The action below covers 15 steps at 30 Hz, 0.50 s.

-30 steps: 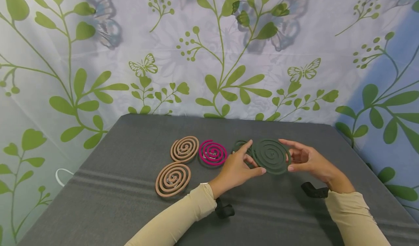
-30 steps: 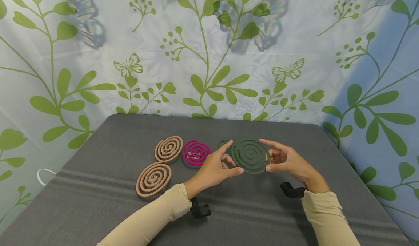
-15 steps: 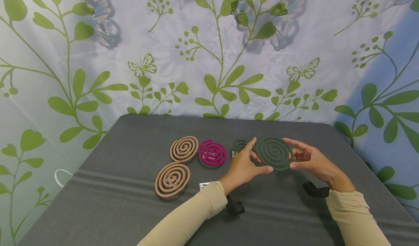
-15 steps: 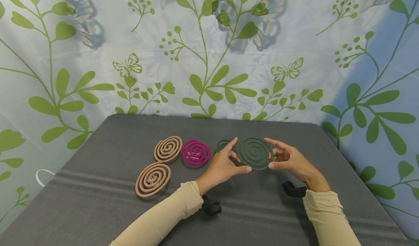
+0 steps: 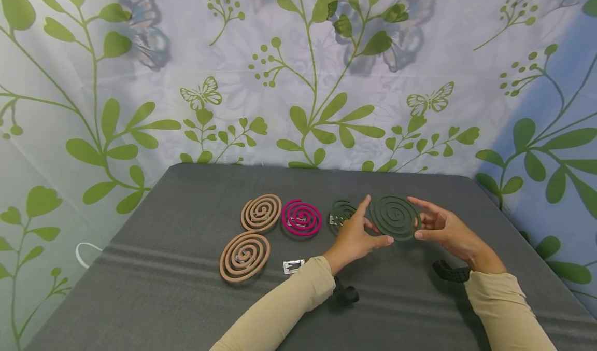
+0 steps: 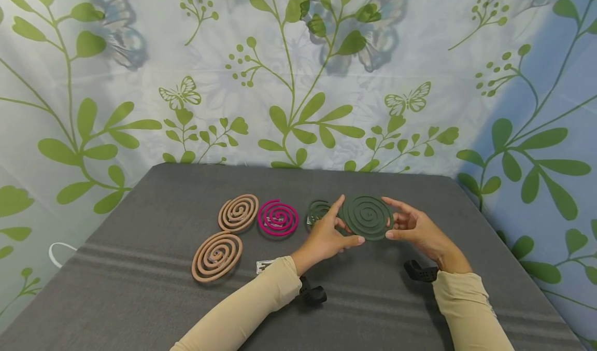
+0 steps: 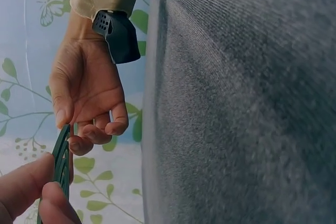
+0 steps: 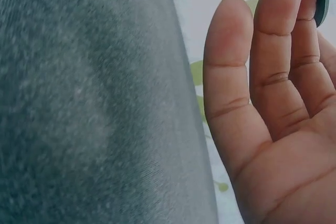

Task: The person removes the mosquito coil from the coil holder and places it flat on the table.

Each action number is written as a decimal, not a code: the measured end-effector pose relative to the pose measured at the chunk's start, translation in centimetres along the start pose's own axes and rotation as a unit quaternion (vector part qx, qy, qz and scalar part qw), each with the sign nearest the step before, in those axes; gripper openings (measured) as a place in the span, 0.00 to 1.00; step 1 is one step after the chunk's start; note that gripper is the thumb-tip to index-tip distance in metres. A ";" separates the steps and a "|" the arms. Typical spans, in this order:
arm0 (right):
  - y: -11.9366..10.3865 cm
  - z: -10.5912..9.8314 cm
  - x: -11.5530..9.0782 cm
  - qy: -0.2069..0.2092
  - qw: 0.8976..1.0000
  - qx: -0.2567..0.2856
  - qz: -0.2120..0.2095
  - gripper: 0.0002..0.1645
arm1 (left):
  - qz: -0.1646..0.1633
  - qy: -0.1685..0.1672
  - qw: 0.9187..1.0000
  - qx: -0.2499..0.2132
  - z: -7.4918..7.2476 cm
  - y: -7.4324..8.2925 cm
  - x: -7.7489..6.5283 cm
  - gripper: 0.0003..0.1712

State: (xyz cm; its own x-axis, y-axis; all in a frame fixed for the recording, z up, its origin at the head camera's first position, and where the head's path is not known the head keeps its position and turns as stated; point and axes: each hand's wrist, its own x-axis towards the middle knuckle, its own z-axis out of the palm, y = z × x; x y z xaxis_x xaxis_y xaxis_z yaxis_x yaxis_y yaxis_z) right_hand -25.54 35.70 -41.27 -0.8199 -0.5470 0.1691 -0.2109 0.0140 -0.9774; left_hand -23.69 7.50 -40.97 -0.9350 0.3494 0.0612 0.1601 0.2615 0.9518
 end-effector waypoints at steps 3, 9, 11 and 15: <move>0.2 -0.1 -0.1 0.018 1.000 -0.012 0.016 0.48 | -0.012 0.002 1.000 -0.014 0.4 -0.1 0.2 0.63; 0.7 -0.3 -0.4 0.052 0.997 -0.042 0.046 0.47 | -0.022 0.022 0.999 -0.020 1.1 -0.2 0.7 0.60; 0.8 -0.4 -0.5 0.060 0.996 -0.044 0.052 0.47 | -0.026 0.028 0.999 -0.023 1.4 -0.3 0.9 0.59; 1.1 -0.5 -0.6 0.076 0.994 -0.050 0.067 0.45 | -0.030 0.040 0.999 -0.020 2.0 -0.6 1.2 0.57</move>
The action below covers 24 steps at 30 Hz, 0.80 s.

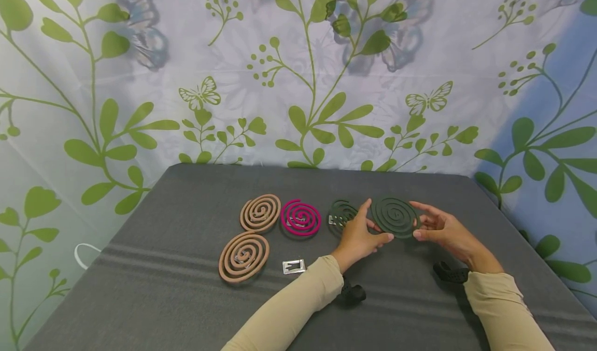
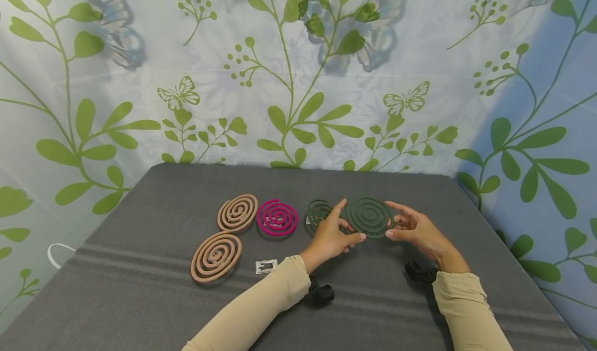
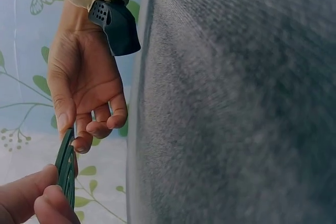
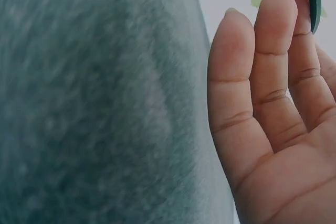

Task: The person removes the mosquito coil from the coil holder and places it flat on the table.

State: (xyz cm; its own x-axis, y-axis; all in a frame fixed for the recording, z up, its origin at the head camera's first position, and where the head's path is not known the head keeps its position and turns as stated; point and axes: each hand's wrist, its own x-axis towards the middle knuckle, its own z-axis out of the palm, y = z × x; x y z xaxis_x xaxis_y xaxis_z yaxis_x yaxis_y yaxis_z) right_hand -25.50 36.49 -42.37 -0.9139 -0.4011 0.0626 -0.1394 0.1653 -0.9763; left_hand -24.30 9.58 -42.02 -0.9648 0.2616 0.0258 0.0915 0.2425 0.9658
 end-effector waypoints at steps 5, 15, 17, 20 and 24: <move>0.3 -0.1 -0.1 0.014 1.000 -0.019 0.018 0.43 | -0.003 0.006 1.000 0.007 0.4 -0.2 0.1 0.56; 0.7 -0.3 0.0 0.019 0.998 -0.029 0.045 0.41 | -0.025 0.002 1.000 0.008 0.9 -0.3 0.3 0.56; 0.9 -0.4 0.0 0.020 0.998 -0.032 0.045 0.41 | -0.031 -0.002 1.000 0.000 0.9 -0.3 0.3 0.55; 1.3 -0.5 0.1 0.018 0.998 -0.034 0.045 0.41 | -0.040 -0.012 0.999 -0.015 1.0 -0.4 0.4 0.54; 1.6 -0.6 0.1 0.018 0.997 -0.044 0.063 0.44 | -0.049 -0.028 0.998 -0.030 1.0 -0.6 0.4 0.52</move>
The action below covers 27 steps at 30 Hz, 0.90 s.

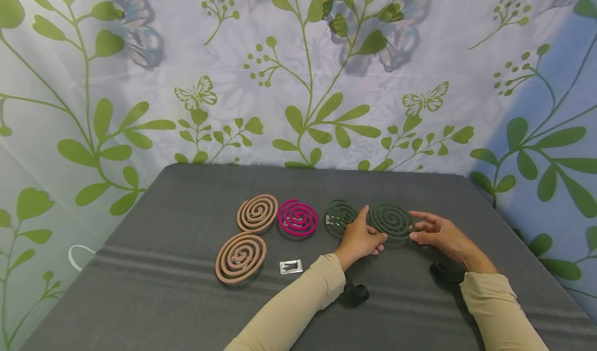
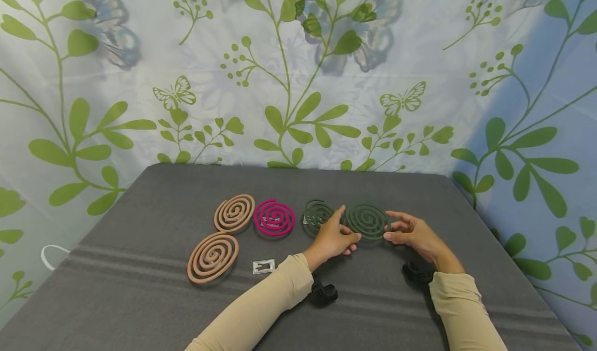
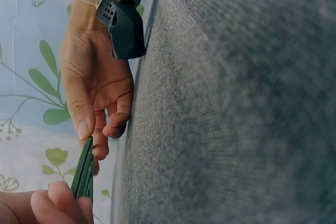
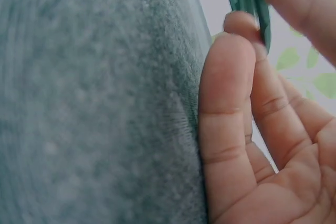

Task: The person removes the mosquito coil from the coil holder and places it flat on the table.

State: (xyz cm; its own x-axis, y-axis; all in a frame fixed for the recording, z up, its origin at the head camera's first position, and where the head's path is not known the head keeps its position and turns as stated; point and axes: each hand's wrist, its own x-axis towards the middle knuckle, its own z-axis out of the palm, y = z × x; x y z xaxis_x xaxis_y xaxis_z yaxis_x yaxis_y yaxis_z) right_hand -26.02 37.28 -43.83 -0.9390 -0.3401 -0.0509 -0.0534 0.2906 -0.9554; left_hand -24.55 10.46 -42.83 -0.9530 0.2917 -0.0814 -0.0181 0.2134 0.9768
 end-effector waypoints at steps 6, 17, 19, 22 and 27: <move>0.1 0.2 -0.1 0.008 0.999 -0.016 0.032 0.47 | -0.011 -0.001 1.000 -0.016 0.1 -0.2 0.0 0.49; 0.3 0.3 -0.2 0.022 0.998 -0.026 0.051 0.46 | -0.040 -0.010 0.999 -0.018 0.2 -0.3 0.0 0.51; 0.3 0.3 -0.2 0.023 0.998 -0.028 0.055 0.46 | -0.044 -0.010 0.999 -0.012 0.2 -0.2 0.0 0.51; 0.3 0.3 -0.1 0.026 0.997 -0.030 0.061 0.46 | -0.048 -0.011 0.999 -0.004 0.2 -0.2 0.0 0.50; 0.4 0.3 -0.1 0.035 0.997 -0.028 0.066 0.45 | -0.053 -0.018 0.998 -0.006 0.2 -0.2 -0.2 0.50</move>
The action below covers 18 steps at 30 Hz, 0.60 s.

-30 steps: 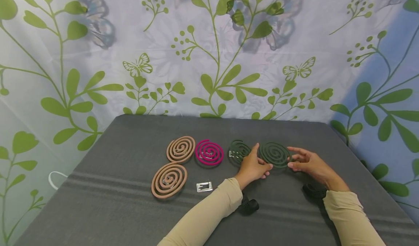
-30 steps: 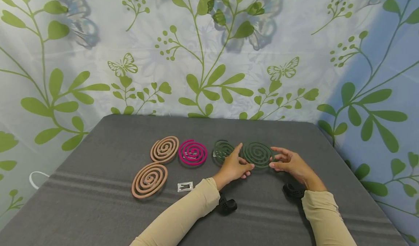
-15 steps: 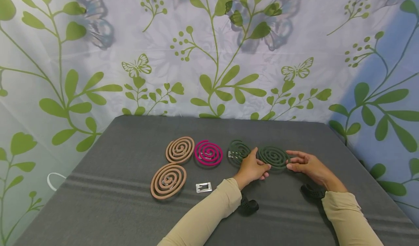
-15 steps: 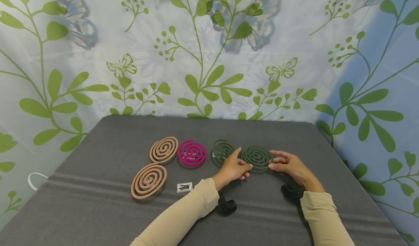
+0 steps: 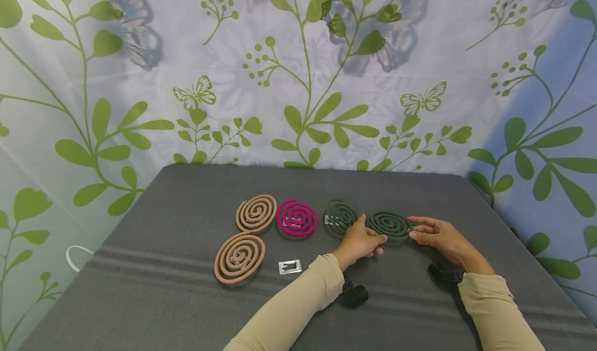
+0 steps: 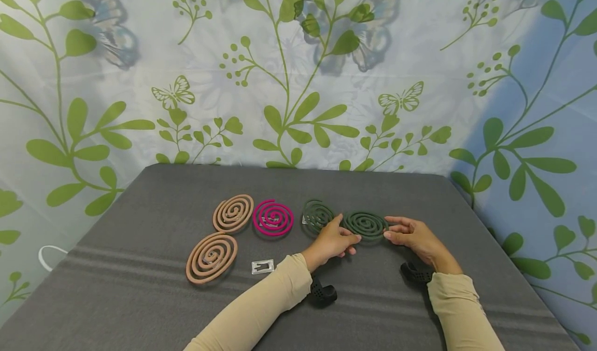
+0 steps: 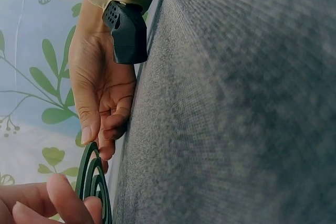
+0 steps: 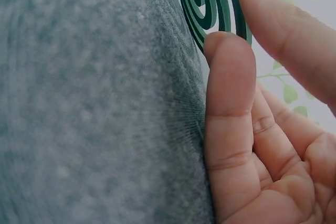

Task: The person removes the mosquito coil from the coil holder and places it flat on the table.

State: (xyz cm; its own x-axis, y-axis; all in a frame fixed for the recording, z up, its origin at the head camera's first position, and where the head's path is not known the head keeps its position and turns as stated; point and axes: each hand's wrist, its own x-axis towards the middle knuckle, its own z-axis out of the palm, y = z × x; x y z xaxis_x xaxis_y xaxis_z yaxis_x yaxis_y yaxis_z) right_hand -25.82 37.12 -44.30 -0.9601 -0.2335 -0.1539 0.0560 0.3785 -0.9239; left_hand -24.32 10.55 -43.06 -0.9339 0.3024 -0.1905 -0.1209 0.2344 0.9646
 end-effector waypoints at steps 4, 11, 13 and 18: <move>0.1 0.0 0.0 0.008 1.000 -0.004 -0.001 0.44 | -0.002 -0.004 1.000 0.001 -0.1 0.1 -0.2 0.50; 0.0 0.0 0.0 0.017 1.000 -0.014 0.006 0.43 | -0.016 -0.010 1.000 0.005 0.1 0.0 0.0 0.50; 0.0 0.0 0.0 0.018 1.000 -0.019 0.008 0.44 | -0.022 -0.011 1.000 0.006 0.1 0.0 0.0 0.50; 0.0 0.0 0.1 0.024 0.999 -0.034 0.009 0.43 | -0.032 -0.017 0.999 0.012 0.2 -0.1 0.0 0.50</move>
State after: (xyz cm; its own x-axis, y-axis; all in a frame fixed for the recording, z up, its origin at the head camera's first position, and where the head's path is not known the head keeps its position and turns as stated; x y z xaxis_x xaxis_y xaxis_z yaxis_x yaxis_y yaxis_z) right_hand -25.88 37.08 -44.37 -0.9711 -0.1836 -0.1524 0.0569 0.4423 -0.8950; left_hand -24.21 10.74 -43.17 -0.9125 0.3171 -0.2583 -0.1718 0.2758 0.9457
